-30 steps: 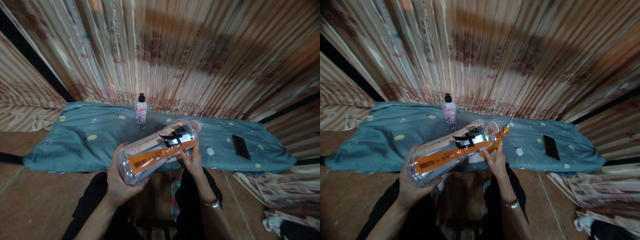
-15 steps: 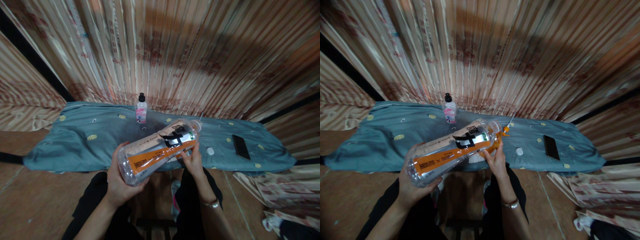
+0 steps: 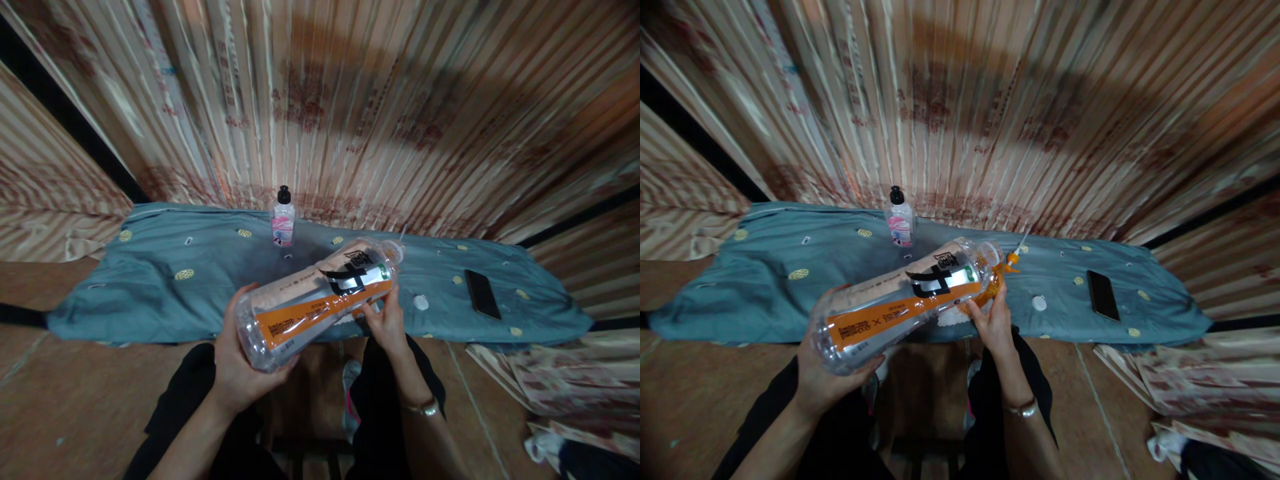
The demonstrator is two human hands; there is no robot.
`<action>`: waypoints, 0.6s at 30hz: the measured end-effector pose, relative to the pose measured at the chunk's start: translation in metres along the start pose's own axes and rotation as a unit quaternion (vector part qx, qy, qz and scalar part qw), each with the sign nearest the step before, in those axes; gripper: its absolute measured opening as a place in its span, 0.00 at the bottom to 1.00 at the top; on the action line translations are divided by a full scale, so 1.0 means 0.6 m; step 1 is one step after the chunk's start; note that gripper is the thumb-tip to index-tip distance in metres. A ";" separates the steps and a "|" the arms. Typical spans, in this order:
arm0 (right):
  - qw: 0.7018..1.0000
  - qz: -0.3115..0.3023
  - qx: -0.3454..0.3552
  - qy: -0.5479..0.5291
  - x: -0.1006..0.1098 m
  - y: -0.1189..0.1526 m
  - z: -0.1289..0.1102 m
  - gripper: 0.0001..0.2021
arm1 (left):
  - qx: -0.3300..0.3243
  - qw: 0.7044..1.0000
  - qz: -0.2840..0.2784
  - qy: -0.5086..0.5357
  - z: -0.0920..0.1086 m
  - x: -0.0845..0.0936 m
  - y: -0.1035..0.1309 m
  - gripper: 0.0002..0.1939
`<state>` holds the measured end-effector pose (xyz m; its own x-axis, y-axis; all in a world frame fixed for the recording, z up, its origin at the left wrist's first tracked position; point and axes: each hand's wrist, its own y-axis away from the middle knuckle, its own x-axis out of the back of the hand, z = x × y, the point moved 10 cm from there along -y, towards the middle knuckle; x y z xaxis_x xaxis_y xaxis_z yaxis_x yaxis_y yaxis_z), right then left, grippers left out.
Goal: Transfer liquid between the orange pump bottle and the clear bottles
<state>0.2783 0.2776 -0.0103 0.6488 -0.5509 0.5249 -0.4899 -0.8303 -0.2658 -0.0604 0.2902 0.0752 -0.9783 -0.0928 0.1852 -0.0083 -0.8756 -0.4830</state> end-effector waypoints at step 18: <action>1.000 -0.003 -0.003 -0.005 0.000 0.001 0.001 0.35 | -0.022 1.000 0.010 -0.010 0.016 0.002 -0.002 0.43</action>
<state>0.2784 0.2770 -0.0106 0.6578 -0.5459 0.5189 -0.4887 -0.8336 -0.2574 -0.0594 0.2869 0.0841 -0.9740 -0.1208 0.1914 0.0028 -0.8521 -0.5233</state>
